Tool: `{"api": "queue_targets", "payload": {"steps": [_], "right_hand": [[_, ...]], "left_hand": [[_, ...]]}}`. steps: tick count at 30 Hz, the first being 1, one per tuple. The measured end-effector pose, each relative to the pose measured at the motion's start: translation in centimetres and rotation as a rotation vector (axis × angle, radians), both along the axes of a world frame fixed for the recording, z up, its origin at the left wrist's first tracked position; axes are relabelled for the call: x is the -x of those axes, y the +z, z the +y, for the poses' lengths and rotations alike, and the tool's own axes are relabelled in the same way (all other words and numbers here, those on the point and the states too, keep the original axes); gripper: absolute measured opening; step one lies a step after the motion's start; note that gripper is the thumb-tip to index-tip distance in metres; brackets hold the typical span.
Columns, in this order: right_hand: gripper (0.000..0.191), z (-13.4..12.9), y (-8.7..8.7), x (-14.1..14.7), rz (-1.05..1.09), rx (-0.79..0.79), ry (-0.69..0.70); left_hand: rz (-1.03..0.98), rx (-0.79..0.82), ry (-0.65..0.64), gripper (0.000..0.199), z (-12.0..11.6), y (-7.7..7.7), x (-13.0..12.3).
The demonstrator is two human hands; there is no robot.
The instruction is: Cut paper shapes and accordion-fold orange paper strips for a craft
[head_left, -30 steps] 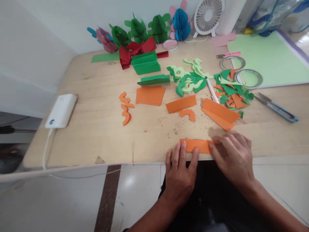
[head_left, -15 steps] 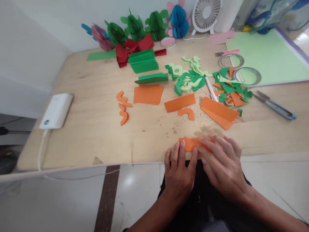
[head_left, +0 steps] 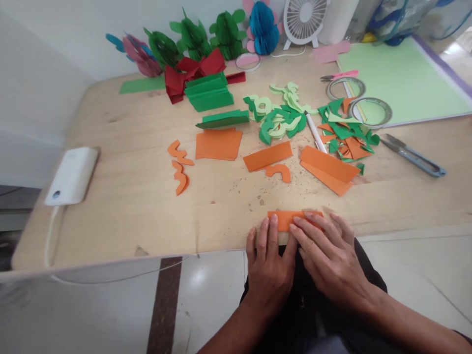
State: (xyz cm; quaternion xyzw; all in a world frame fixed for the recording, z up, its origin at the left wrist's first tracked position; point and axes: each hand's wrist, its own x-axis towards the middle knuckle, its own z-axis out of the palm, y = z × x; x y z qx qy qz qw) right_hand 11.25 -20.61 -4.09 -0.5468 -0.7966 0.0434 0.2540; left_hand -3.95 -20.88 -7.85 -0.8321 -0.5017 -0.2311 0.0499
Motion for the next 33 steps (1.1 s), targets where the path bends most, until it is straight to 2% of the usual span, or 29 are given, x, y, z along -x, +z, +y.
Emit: {"api": "queue_targets", "payload": {"steps": [21,24,27,33], "right_hand": [[0.038,-0.3,-0.3,-0.1,-0.027,-0.030,-0.017],[0.041,-0.2,-0.2,-0.8,0.020,-0.094,-0.031],[0.046,0.2,0.0,-2.2,0.030,-0.132,-0.109],[0.043,1.3,0.6,-3.2,0.075,-0.011,-0.177]], "left_hand": [[0.007,0.020,0.006,0.050,-0.1,0.0,0.0],[0.001,0.028,-0.002,0.053,-0.1,-0.1,0.0],[-0.006,0.028,-0.008,0.055,0.0,-0.1,0.0],[-0.016,0.022,-0.003,0.053,0.1,0.0,0.0]]}}
